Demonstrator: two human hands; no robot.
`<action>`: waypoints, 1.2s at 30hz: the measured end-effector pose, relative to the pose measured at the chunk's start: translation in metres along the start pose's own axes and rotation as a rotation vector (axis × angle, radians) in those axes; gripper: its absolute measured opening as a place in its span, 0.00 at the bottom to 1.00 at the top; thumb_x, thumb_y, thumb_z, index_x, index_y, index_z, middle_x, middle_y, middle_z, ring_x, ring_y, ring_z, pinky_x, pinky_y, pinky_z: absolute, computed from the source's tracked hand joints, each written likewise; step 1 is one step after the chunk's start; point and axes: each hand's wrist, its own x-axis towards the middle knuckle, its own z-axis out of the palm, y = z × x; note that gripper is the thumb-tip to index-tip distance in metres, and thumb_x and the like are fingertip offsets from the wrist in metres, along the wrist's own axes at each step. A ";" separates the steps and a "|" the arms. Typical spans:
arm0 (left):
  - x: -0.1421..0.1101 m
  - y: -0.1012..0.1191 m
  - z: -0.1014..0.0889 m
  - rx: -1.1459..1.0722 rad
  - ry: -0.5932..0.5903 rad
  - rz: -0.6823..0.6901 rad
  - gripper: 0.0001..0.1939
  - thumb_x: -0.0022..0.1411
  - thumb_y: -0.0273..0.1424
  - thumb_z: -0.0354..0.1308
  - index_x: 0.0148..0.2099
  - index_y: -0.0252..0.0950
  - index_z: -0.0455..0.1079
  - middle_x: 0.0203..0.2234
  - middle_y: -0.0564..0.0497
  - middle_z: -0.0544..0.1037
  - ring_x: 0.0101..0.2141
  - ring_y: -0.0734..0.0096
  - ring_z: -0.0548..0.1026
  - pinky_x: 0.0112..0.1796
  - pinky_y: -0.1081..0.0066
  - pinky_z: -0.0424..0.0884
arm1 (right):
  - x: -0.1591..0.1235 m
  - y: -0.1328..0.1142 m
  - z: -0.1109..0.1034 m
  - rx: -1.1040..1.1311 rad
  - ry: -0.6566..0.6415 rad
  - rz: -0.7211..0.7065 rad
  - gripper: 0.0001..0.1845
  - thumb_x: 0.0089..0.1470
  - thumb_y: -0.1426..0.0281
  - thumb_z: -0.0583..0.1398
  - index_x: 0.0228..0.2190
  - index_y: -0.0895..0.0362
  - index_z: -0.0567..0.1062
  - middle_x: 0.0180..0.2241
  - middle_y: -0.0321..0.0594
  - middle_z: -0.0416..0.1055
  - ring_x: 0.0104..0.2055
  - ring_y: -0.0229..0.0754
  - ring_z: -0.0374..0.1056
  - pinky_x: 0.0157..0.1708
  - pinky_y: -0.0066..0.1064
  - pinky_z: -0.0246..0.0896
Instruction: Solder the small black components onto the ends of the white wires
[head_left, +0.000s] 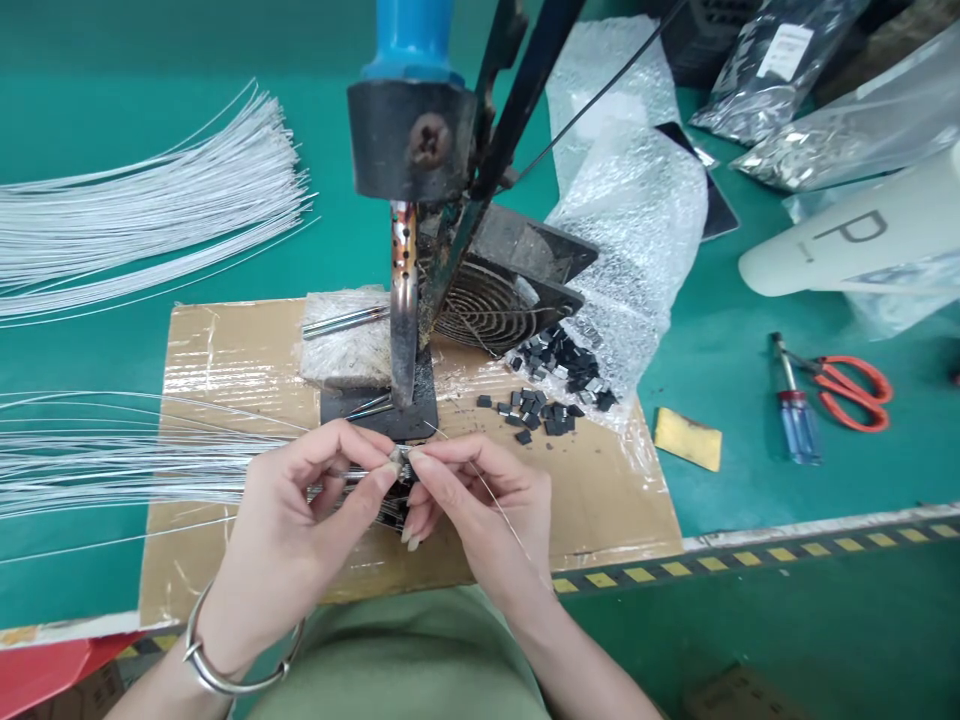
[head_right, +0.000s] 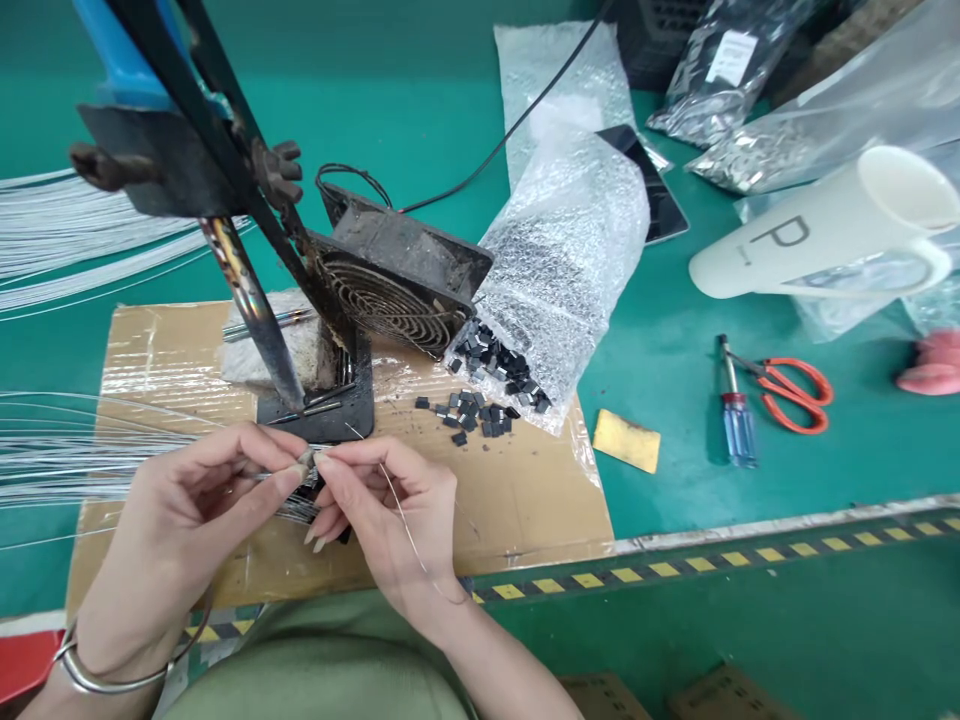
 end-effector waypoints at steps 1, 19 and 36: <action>-0.001 0.001 0.001 -0.028 0.016 -0.008 0.06 0.62 0.31 0.67 0.31 0.39 0.78 0.35 0.51 0.82 0.34 0.73 0.79 0.34 0.77 0.71 | 0.000 0.000 0.000 0.001 -0.001 0.001 0.10 0.54 0.64 0.73 0.31 0.56 0.83 0.20 0.34 0.79 0.17 0.37 0.75 0.19 0.23 0.76; 0.005 0.001 0.001 -0.061 -0.031 0.046 0.07 0.63 0.29 0.67 0.31 0.37 0.78 0.34 0.52 0.83 0.33 0.77 0.80 0.35 0.83 0.73 | 0.001 0.005 -0.003 0.053 -0.034 -0.012 0.07 0.56 0.65 0.72 0.32 0.55 0.82 0.21 0.32 0.78 0.18 0.33 0.73 0.19 0.20 0.73; 0.009 0.002 0.007 0.015 0.060 0.128 0.05 0.61 0.28 0.66 0.31 0.38 0.77 0.33 0.55 0.83 0.32 0.79 0.79 0.35 0.85 0.72 | -0.013 0.009 -0.010 -0.615 0.006 -0.460 0.08 0.69 0.72 0.57 0.48 0.50 0.71 0.27 0.28 0.69 0.23 0.31 0.61 0.22 0.22 0.58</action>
